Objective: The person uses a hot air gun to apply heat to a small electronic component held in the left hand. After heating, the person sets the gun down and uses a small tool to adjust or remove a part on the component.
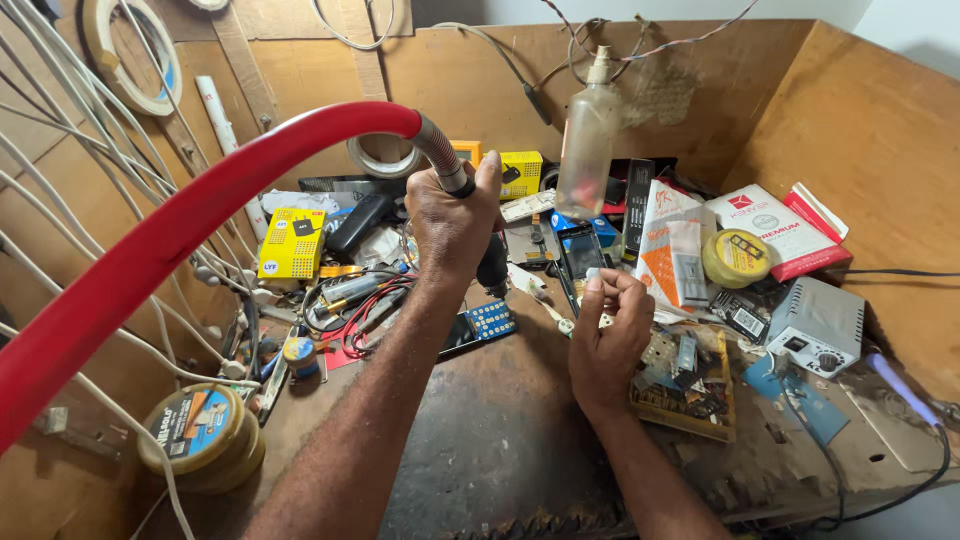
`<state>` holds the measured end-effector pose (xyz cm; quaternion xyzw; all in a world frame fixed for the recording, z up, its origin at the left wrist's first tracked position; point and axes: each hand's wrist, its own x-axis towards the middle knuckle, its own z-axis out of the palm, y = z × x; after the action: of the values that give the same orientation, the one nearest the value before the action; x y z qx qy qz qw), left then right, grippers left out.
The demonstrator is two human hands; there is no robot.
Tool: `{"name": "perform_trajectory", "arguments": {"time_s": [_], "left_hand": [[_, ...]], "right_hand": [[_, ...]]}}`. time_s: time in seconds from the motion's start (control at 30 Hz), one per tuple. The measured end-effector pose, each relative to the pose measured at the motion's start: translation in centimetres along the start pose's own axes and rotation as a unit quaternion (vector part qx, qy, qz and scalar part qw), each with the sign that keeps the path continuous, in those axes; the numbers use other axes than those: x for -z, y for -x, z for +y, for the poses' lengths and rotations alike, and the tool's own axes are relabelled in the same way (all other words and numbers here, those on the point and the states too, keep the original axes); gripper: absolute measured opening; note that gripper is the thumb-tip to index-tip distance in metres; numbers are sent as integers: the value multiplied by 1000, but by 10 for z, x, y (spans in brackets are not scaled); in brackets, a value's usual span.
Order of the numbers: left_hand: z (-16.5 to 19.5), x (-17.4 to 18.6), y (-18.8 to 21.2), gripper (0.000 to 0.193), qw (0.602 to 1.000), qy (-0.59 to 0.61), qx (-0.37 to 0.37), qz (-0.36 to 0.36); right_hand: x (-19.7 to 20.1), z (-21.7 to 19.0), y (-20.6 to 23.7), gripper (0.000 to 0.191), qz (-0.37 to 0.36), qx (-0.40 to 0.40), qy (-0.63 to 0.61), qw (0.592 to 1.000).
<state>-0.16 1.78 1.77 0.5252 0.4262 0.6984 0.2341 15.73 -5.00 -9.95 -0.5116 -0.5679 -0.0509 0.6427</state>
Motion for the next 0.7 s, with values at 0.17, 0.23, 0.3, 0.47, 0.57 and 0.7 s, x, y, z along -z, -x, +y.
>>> {"name": "perform_trajectory", "arguments": {"time_s": [0.17, 0.23, 0.3, 0.47, 0.57, 0.7], "left_hand": [[6, 6, 4, 44, 999, 15, 18, -23], [9, 12, 8, 44, 999, 17, 28, -40], [13, 18, 13, 43, 998, 5, 25, -54], [17, 28, 24, 43, 996, 56, 45, -60], [15, 25, 24, 43, 997, 46, 37, -49], [9, 16, 19, 41, 997, 73, 11, -36]], "right_hand": [[-1, 2, 0, 18, 2, -1, 10, 1000], [-2, 3, 1, 17, 5, -9, 14, 1000], [-3, 4, 1, 17, 12, -22, 19, 1000], [-3, 5, 2, 18, 12, -7, 15, 1000], [-4, 4, 2, 18, 12, -15, 16, 1000], [-3, 2, 1, 17, 16, -8, 15, 1000]]}}
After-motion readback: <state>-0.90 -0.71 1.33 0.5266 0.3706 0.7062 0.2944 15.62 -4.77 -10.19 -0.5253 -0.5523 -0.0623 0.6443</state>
